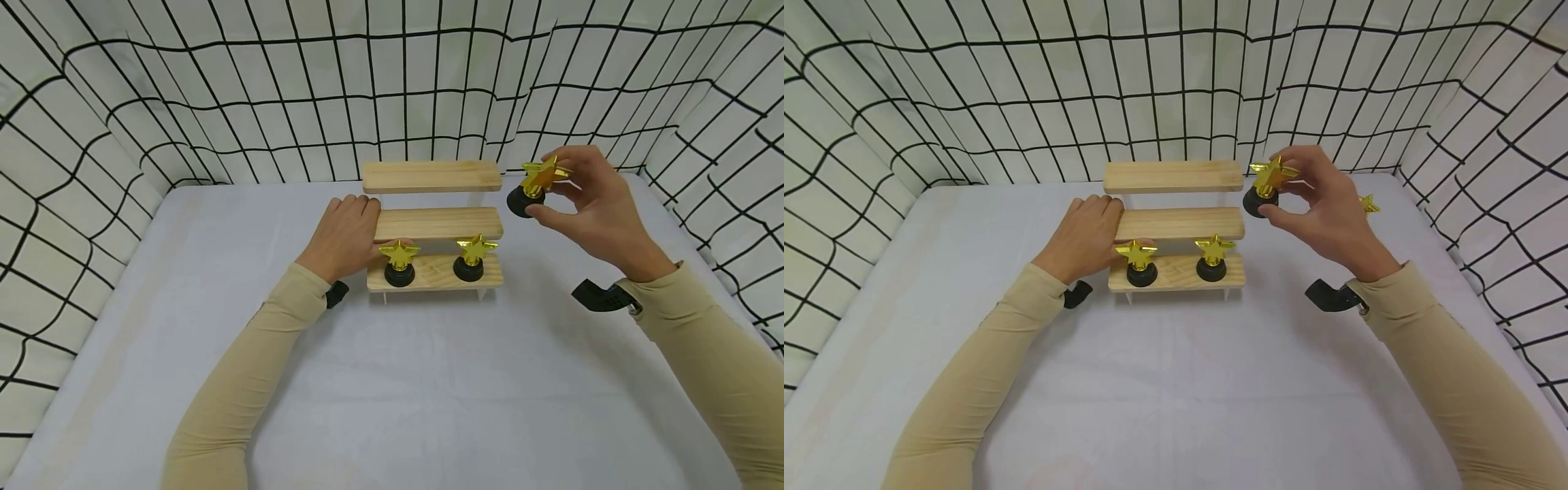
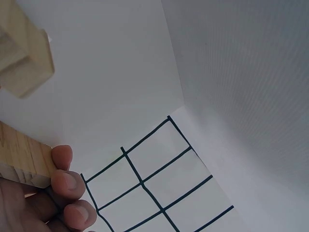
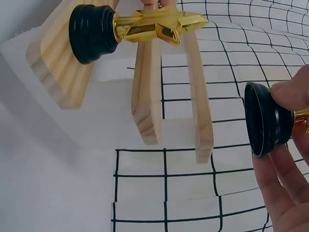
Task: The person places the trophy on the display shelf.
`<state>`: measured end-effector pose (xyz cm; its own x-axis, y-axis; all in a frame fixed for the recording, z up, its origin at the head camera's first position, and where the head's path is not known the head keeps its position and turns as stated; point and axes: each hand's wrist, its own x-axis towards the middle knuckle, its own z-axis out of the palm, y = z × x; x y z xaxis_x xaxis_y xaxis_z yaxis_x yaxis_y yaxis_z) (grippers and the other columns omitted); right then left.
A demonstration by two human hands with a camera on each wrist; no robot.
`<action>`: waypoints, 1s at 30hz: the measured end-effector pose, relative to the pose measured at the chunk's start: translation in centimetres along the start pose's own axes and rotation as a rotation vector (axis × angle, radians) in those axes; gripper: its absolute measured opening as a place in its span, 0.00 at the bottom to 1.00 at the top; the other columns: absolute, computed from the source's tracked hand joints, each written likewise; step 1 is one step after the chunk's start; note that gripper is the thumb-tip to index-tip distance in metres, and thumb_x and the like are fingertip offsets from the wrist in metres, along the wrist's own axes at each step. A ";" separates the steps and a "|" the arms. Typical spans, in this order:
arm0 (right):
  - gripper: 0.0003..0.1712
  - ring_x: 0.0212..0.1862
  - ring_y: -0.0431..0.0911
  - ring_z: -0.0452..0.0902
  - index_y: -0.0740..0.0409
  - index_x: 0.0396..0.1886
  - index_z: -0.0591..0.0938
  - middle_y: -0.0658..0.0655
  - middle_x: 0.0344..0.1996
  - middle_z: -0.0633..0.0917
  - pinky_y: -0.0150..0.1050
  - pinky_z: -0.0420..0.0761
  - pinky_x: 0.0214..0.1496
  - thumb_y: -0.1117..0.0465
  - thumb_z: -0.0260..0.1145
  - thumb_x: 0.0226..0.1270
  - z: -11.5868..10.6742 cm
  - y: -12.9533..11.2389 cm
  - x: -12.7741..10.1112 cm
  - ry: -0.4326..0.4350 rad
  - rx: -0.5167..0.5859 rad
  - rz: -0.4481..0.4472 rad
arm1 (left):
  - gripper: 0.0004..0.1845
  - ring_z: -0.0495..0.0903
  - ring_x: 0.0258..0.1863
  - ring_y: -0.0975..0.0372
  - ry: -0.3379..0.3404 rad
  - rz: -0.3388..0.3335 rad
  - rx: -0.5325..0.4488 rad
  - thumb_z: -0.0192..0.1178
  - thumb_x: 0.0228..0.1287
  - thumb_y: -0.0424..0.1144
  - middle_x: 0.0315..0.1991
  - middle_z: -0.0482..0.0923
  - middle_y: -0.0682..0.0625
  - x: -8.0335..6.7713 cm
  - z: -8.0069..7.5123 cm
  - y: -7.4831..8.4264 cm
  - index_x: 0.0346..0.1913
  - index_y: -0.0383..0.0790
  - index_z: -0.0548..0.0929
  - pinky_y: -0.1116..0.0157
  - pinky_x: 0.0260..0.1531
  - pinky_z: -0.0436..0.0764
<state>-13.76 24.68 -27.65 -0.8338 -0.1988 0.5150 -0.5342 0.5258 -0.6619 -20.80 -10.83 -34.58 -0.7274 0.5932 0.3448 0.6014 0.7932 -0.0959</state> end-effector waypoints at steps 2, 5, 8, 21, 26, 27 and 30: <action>0.42 0.56 0.37 0.80 0.65 0.65 0.71 0.40 0.56 0.77 0.22 0.77 0.63 0.84 0.74 0.50 0.3 -0.1 0.1 -0.006 0.018 -0.003 | 0.39 0.77 0.37 0.49 -0.001 0.000 -0.001 0.62 0.65 0.69 0.42 0.82 0.39 0.0 0.0 0.0 0.50 0.31 0.77 0.55 0.39 0.72; 0.41 0.55 0.37 0.80 0.66 0.65 0.70 0.39 0.56 0.77 0.22 0.78 0.63 0.84 0.74 0.51 0.9 -0.4 0.3 -0.021 0.034 -0.009 | 0.39 0.77 0.37 0.49 -0.006 -0.002 -0.004 0.61 0.65 0.70 0.42 0.82 0.39 0.1 -0.1 0.0 0.50 0.31 0.77 0.54 0.40 0.72; 0.40 0.55 0.37 0.80 0.66 0.65 0.70 0.39 0.56 0.76 0.22 0.77 0.63 0.83 0.74 0.52 1.4 -0.6 0.5 -0.040 0.043 -0.010 | 0.39 0.77 0.37 0.49 -0.005 -0.003 -0.006 0.62 0.65 0.70 0.41 0.82 0.40 0.1 -0.1 0.0 0.49 0.31 0.77 0.54 0.40 0.72; 0.37 0.57 0.34 0.79 0.63 0.64 0.70 0.40 0.57 0.75 0.22 0.77 0.63 0.77 0.76 0.57 3.3 -1.6 1.4 -0.093 0.026 -0.019 | 0.39 0.77 0.37 0.49 -0.010 -0.004 -0.002 0.63 0.65 0.69 0.42 0.83 0.39 0.1 -0.1 0.0 0.50 0.31 0.77 0.55 0.40 0.72; 0.38 0.57 0.32 0.78 0.60 0.66 0.70 0.51 0.59 0.79 0.22 0.77 0.64 0.74 0.76 0.58 3.8 -1.8 1.8 -0.111 -0.002 -0.026 | 0.38 0.77 0.36 0.49 -0.007 -0.006 -0.006 0.62 0.65 0.69 0.41 0.82 0.40 0.0 -0.1 0.1 0.49 0.31 0.77 0.55 0.39 0.72; 0.38 0.57 0.32 0.78 0.60 0.66 0.70 0.53 0.59 0.79 0.23 0.77 0.64 0.74 0.76 0.58 3.9 -1.9 1.9 -0.114 -0.003 -0.031 | 0.38 0.77 0.36 0.49 -0.007 -0.006 -0.006 0.62 0.65 0.69 0.41 0.82 0.40 0.0 -0.1 0.1 0.49 0.31 0.77 0.55 0.39 0.72; 0.37 0.56 0.33 0.78 0.61 0.66 0.70 0.55 0.58 0.80 0.24 0.78 0.63 0.74 0.76 0.59 4.2 -2.2 2.2 -0.122 0.003 -0.042 | 0.37 0.76 0.37 0.49 -0.014 -0.008 -0.004 0.63 0.65 0.68 0.41 0.82 0.40 0.0 -0.1 0.1 0.50 0.32 0.77 0.55 0.40 0.72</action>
<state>-14.99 19.65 -27.39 -0.8214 -0.3196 0.4724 -0.5692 0.5124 -0.6431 -20.76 -10.77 -34.49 -0.7368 0.5888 0.3322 0.5968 0.7974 -0.0896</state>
